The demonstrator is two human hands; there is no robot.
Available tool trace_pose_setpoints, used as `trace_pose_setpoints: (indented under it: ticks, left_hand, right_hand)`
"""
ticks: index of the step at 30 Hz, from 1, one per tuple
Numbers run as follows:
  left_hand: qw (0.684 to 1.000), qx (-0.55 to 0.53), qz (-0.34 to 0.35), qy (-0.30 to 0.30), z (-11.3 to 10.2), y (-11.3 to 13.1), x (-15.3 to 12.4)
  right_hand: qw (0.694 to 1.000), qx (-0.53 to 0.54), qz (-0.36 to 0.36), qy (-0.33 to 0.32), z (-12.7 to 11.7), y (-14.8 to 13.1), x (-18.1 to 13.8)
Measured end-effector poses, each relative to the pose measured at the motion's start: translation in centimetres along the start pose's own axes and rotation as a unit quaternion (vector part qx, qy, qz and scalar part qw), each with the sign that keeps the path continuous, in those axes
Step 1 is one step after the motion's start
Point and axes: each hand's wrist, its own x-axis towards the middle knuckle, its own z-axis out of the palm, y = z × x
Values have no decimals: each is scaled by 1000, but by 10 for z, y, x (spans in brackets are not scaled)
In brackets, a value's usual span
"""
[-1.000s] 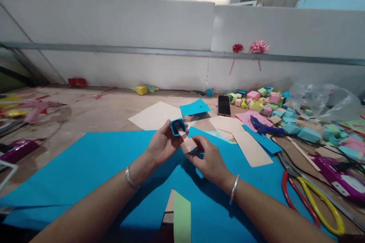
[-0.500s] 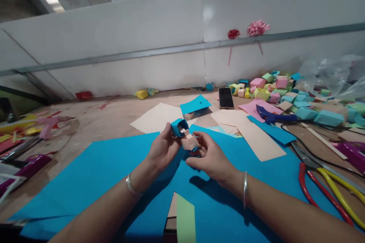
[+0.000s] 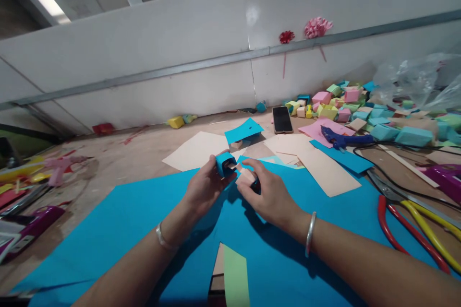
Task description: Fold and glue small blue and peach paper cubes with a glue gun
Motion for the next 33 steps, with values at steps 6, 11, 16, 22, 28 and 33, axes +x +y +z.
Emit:
trace_pose_setpoints:
  ticks: [6, 11, 16, 22, 28, 33]
  left_hand:
    - [1000, 1, -4, -16, -1, -4, 1]
    - [995, 32, 30, -93, -6, -8, 1]
    - [990, 47, 39, -127, -5, -9, -1]
    - [990, 72, 56, -103, -1, -6, -6]
    - [982, 113, 94, -117, -1, -6, -8]
    - [990, 85, 74, -81, -2, -5, -11]
  right_hand:
    - [996, -57, -63, 30, -2, -8, -3]
    - [994, -39, -101, 16, -3, -3, 0]
    - [994, -66, -86, -10, -4, -4, 0]
    - [993, -76, -85, -27, -5, -7, 0]
    - [999, -30, -35, -24, -4, -5, -1]
    - [996, 64, 60, -27, -2, -4, 1]
